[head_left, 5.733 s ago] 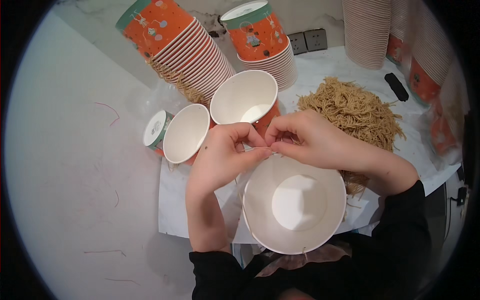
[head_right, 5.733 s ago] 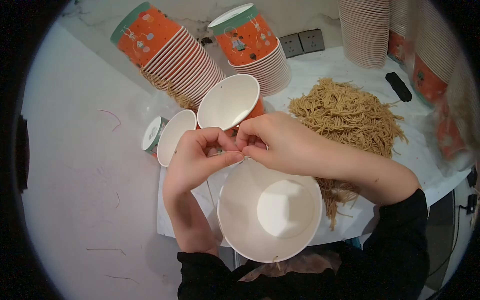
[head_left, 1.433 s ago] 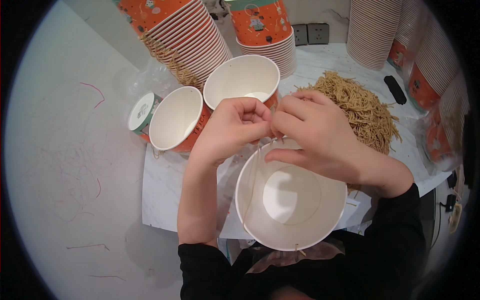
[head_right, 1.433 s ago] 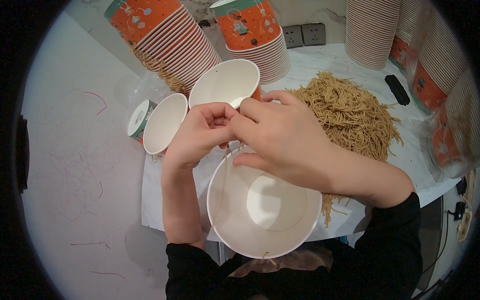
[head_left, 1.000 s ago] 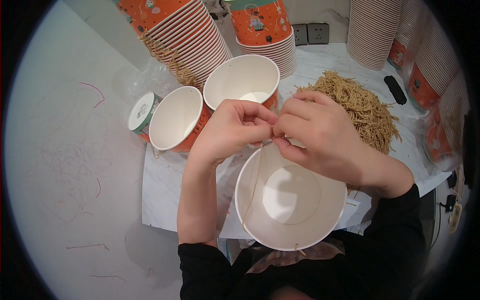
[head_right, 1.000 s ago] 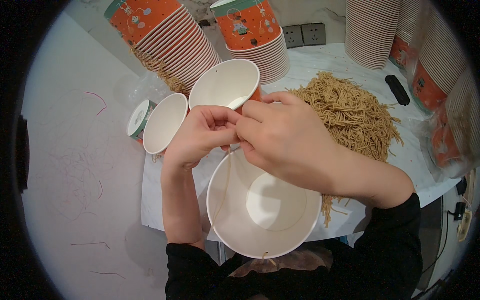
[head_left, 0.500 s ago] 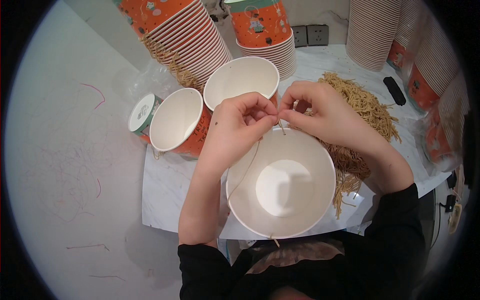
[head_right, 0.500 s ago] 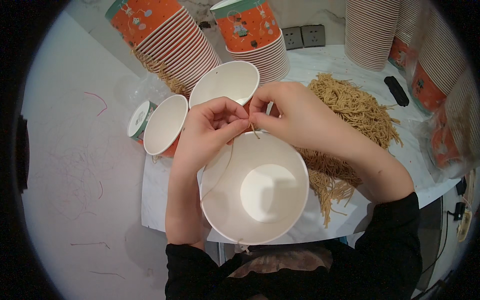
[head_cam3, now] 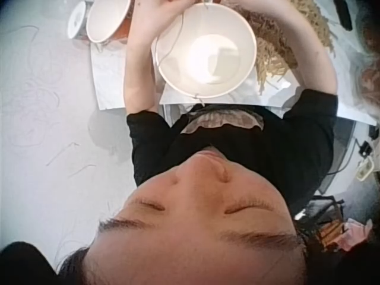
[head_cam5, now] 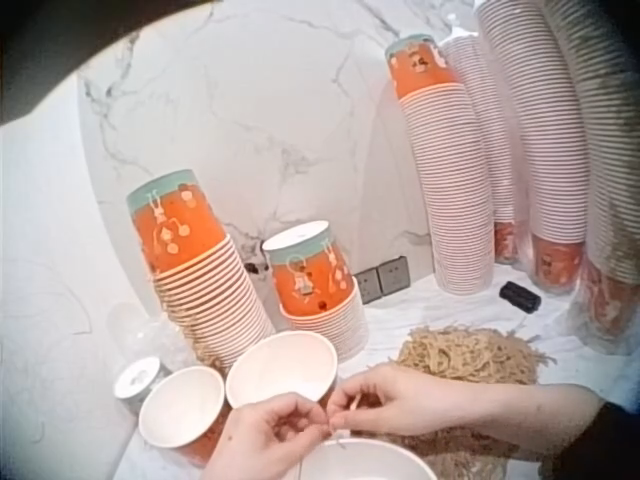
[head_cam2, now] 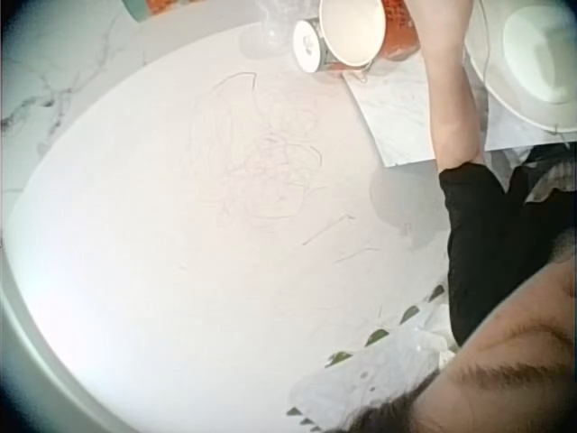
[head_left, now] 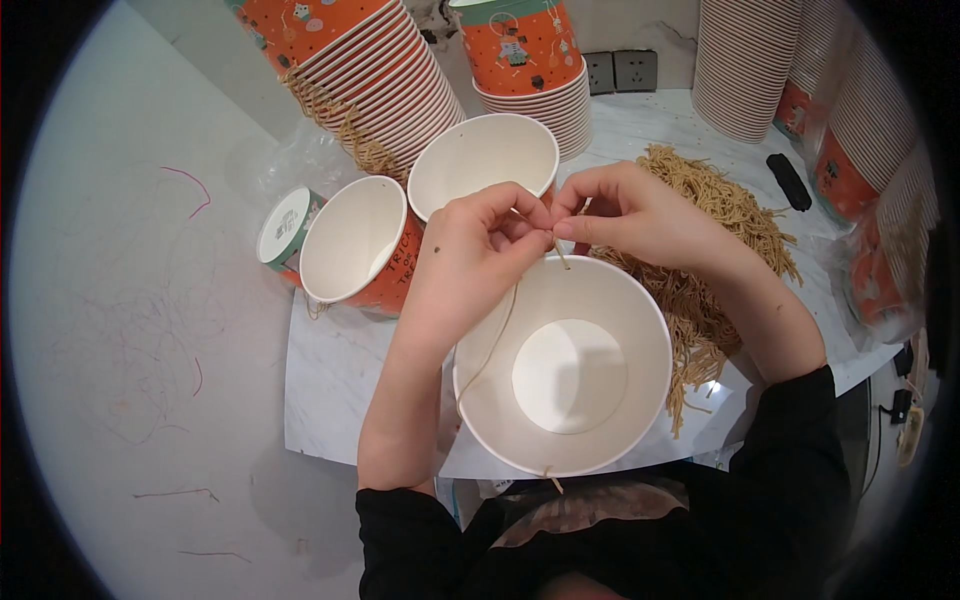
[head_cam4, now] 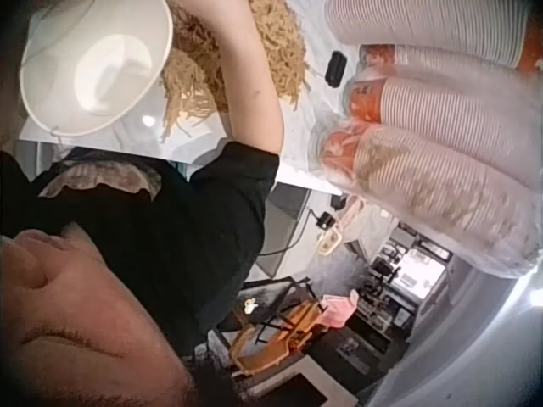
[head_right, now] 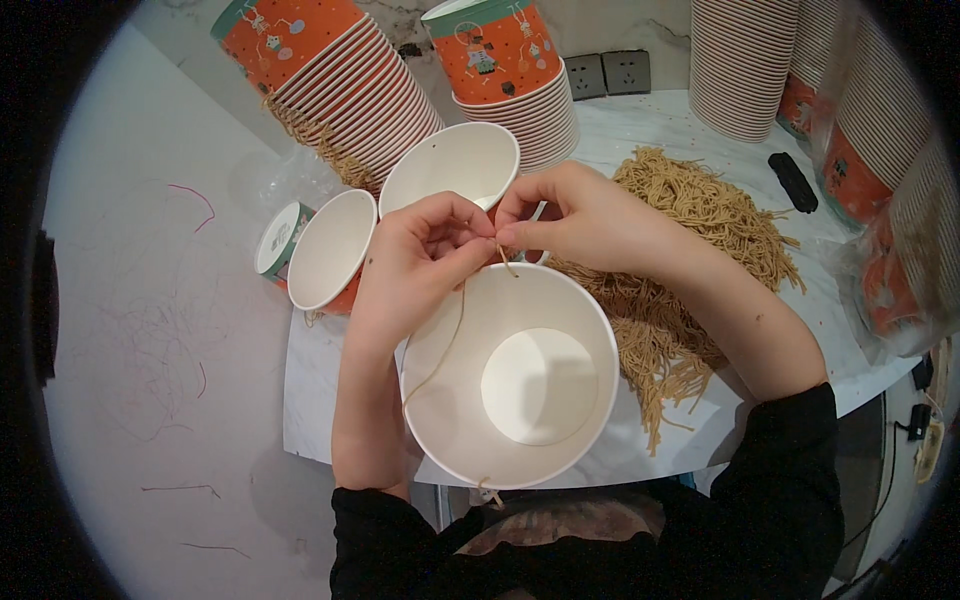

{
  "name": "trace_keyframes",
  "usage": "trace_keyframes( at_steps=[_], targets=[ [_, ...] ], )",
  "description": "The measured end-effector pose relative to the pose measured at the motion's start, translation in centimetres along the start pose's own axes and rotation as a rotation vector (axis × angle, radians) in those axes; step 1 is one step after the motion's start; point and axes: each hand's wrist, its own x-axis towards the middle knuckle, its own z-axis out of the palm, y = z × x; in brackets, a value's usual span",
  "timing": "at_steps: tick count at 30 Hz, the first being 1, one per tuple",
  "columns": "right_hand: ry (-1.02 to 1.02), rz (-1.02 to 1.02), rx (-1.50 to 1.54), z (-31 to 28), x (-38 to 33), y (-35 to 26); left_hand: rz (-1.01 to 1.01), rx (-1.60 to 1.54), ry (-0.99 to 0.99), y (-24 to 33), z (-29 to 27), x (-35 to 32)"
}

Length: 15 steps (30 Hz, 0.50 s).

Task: Thread rope handles into the pre-punched holes of printed paper buckets to assemble them.

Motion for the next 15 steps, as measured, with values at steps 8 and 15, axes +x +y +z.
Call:
trace_keyframes(
  at_steps=[8, 15],
  targets=[
    [0.072, -0.026, -0.011, 0.2, 0.0, 0.0, -0.046, -0.022, -0.007, 0.5, -0.3, -0.1],
    [0.149, 0.004, -0.208, 1.5, -0.7, -1.3, 0.011, 0.039, 0.068, 0.3, 0.3, -0.1]
  ],
)
